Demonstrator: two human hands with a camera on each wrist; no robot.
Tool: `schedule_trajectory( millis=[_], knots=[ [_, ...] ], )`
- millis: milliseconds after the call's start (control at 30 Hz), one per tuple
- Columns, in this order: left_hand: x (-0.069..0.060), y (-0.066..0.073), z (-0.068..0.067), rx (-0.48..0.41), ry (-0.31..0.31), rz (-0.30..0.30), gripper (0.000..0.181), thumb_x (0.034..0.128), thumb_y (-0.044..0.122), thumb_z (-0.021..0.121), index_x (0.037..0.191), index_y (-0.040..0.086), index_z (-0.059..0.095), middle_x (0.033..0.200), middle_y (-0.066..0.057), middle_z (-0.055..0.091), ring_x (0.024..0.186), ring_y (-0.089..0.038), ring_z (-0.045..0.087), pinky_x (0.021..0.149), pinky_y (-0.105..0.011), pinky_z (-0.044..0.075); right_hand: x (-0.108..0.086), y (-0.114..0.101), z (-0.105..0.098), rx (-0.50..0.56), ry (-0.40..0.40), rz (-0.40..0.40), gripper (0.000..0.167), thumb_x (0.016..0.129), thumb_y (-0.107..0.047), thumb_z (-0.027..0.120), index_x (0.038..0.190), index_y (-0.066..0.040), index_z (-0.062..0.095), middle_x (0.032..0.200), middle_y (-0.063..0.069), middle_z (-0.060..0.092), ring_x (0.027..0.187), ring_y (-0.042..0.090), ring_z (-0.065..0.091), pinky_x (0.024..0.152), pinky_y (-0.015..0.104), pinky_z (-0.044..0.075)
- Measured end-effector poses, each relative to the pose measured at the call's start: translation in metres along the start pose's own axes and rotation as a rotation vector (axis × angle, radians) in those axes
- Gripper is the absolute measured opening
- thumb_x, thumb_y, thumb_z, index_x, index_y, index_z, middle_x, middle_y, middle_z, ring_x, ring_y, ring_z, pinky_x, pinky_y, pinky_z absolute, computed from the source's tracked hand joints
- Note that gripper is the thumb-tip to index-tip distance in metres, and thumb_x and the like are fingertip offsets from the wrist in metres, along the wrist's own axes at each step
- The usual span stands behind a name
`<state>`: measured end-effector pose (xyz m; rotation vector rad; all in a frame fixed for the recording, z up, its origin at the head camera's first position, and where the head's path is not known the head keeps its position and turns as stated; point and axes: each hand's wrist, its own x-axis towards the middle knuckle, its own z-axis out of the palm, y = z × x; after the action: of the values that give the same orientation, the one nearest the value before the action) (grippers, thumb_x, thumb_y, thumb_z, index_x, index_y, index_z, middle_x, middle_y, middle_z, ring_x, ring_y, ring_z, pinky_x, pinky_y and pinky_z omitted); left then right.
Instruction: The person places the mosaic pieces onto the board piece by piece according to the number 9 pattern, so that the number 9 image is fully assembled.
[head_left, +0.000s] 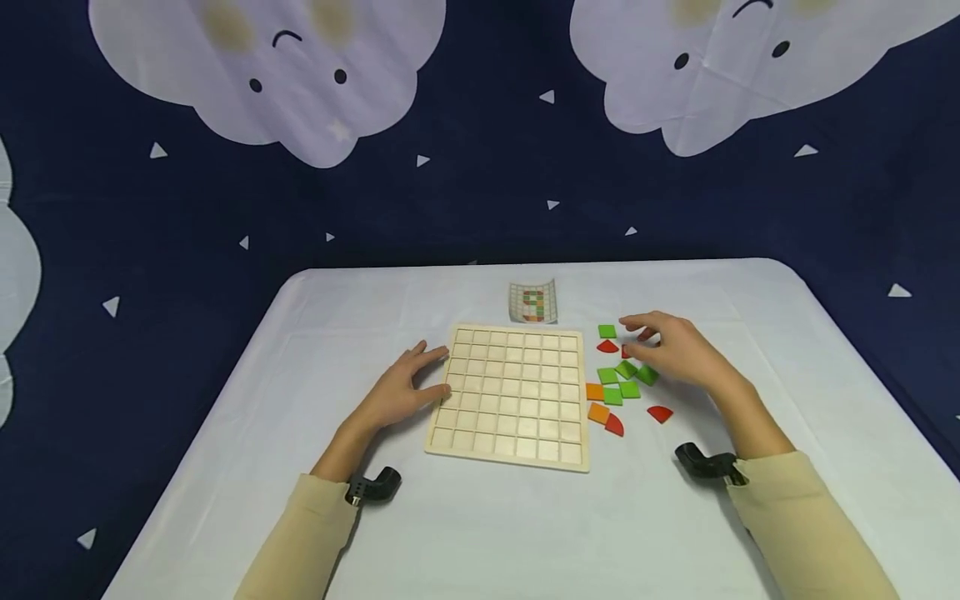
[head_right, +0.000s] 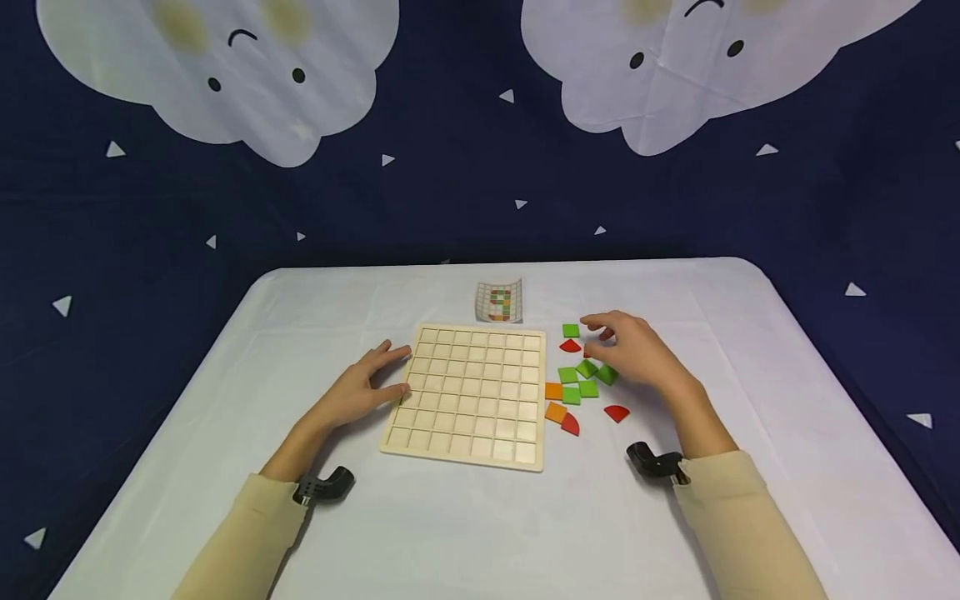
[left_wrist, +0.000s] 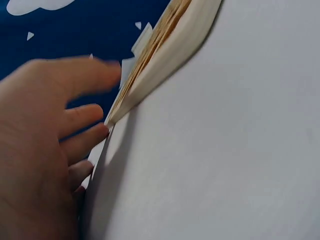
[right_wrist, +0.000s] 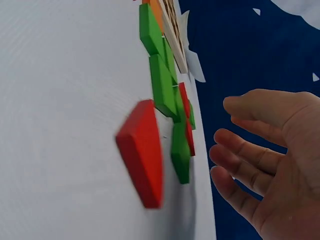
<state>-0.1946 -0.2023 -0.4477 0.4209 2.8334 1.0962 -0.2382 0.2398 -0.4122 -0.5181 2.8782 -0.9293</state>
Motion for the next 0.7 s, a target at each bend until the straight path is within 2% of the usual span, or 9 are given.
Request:
schedule_trajectory(
  millis=[67, 200, 300, 467, 700],
  knots=[
    [0.000, 0.000, 0.004, 0.045, 0.010, 0.025, 0.060, 0.0844, 0.037, 0.068, 0.140, 0.022, 0.052, 0.151, -0.003, 0.037, 0.141, -0.040, 0.017, 0.105, -0.070, 0.018, 0.001, 0.003, 0.003, 0.012, 0.001, -0.009, 0.046, 0.089, -0.018, 0.066, 0.133, -0.006, 0.057, 0.122, 0.014, 0.060, 0.101, 0.029, 0.057, 0.076, 0.043, 0.052],
    [0.000, 0.000, 0.008, 0.074, 0.027, 0.052, 0.055, 0.0838, 0.029, 0.067, 0.137, 0.021, 0.055, 0.147, 0.008, 0.042, 0.143, -0.032, 0.017, 0.107, -0.066, 0.017, 0.001, 0.008, 0.007, 0.026, -0.011, -0.016, 0.045, 0.089, -0.015, 0.066, 0.132, -0.004, 0.057, 0.119, 0.014, 0.061, 0.097, 0.029, 0.058, 0.078, 0.043, 0.051],
    [0.000, -0.001, 0.009, 0.083, 0.032, 0.060, 0.055, 0.0837, 0.027, 0.066, 0.137, 0.020, 0.055, 0.147, 0.009, 0.042, 0.144, -0.028, 0.017, 0.110, -0.062, 0.016, 0.001, 0.010, 0.009, 0.020, -0.006, -0.009, 0.045, 0.089, -0.015, 0.066, 0.131, -0.003, 0.057, 0.119, 0.015, 0.060, 0.096, 0.030, 0.057, 0.078, 0.045, 0.050],
    [0.003, -0.001, 0.008, 0.103, 0.026, 0.077, 0.055, 0.0848, 0.028, 0.065, 0.138, 0.020, 0.055, 0.148, 0.008, 0.041, 0.144, -0.027, 0.016, 0.111, -0.061, 0.017, 0.001, 0.016, 0.010, -0.014, 0.023, 0.025, 0.042, 0.089, -0.015, 0.065, 0.128, -0.002, 0.059, 0.114, 0.016, 0.060, 0.093, 0.030, 0.054, 0.077, 0.044, 0.048],
    [0.000, 0.000, 0.007, 0.114, 0.032, 0.045, 0.055, 0.0838, 0.028, 0.066, 0.137, 0.020, 0.056, 0.147, 0.009, 0.041, 0.144, -0.024, 0.016, 0.110, -0.061, 0.017, 0.006, 0.017, 0.018, -0.065, 0.088, 0.025, 0.040, 0.086, -0.025, 0.070, 0.118, -0.001, 0.066, 0.106, 0.016, 0.058, 0.088, 0.029, 0.053, 0.075, 0.045, 0.045]
  ],
)
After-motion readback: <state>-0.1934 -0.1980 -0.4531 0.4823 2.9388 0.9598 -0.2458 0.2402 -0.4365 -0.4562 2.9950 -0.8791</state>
